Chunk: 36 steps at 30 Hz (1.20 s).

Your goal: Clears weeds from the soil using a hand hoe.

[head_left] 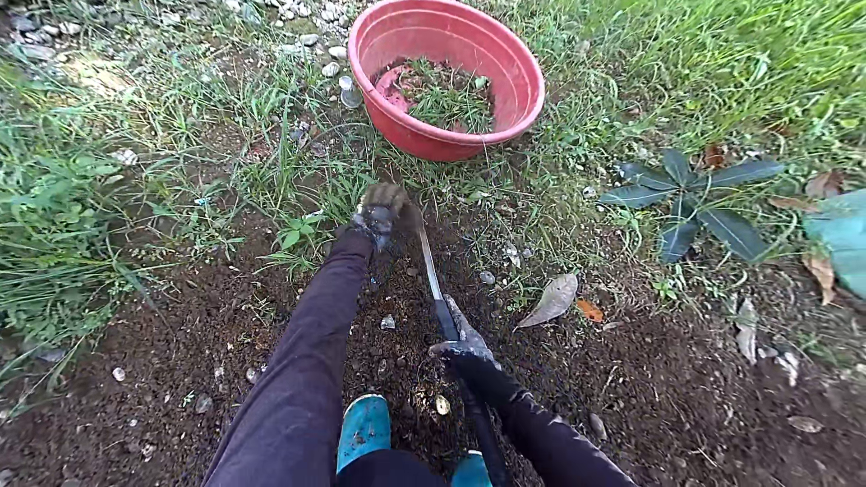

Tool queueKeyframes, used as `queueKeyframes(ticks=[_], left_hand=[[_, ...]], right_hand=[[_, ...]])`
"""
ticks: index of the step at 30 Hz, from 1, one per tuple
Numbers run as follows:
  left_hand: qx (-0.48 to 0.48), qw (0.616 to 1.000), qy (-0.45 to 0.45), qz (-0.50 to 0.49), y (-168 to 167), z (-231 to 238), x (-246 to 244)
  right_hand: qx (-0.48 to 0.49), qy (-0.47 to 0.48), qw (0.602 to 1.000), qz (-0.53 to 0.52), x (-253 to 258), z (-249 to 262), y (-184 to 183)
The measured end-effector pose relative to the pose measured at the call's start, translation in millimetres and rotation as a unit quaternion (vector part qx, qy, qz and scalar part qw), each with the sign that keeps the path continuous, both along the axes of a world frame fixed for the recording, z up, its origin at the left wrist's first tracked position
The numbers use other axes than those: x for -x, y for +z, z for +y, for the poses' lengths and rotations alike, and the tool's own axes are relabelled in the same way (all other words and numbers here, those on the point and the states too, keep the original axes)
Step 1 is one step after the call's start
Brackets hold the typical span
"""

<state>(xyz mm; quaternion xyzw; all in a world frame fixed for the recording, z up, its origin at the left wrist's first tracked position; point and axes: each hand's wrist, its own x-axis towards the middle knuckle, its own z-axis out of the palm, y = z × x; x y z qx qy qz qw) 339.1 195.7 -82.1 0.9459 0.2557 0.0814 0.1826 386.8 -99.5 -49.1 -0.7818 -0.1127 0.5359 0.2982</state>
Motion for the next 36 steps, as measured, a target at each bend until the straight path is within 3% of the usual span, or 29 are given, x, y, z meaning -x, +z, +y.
queueKeyframes(ticks=[2,6,9,12,14,16,21,22,25,26,29,33,36], left_hand=[[0.014,0.99,0.084,0.116,6.5,20.9,6.1],[0.08,0.93,0.276,0.229,-10.7,37.9,32.6],[0.139,0.906,0.31,0.253,0.8,23.9,40.8],[0.138,0.912,0.282,0.264,0.9,10.3,45.8],[0.126,0.922,0.261,0.258,1.8,4.3,48.3],[0.136,0.924,0.256,0.25,-0.6,0.8,56.4],[0.15,0.93,0.247,0.225,4.4,-12.6,58.8],[0.157,0.929,0.248,0.226,6.3,-13.9,58.5],[0.164,0.936,0.198,0.242,12.7,-27.2,56.9],[0.17,0.942,0.174,0.232,15.8,-35.4,62.2],[0.215,0.946,0.092,0.224,16.0,-82.1,94.7],[0.318,0.924,-0.034,0.21,6.2,-158.7,128.9],[0.323,0.921,-0.015,0.218,16.3,-166.0,120.9]], right_hand=[[-0.028,-0.042,0.999,0.008,-8.8,2.3,8.4],[-0.148,-0.165,0.975,-0.009,-15.9,15.9,20.8],[-0.168,-0.195,0.966,0.0,-3.0,31.6,8.6],[-0.042,-0.005,0.999,-0.006,5.7,18.1,-13.3],[0.009,0.072,0.997,-0.019,0.1,9.3,-11.3],[-0.015,0.046,0.999,-0.02,-7.3,9.0,-1.4],[-0.119,-0.134,0.984,0.011,-1.6,23.4,8.5],[-0.109,-0.107,0.988,0.008,1.4,20.3,5.0],[0.006,0.098,0.994,-0.048,-9.2,-11.7,-3.1],[0.024,0.118,0.991,-0.058,-16.4,-17.8,-0.4],[0.001,0.068,0.997,-0.049,-35.8,-30.3,19.2],[-0.107,-0.103,0.988,-0.045,-34.4,-15.5,38.2],[-0.143,-0.166,0.976,-0.003,-12.0,3.1,33.0]])
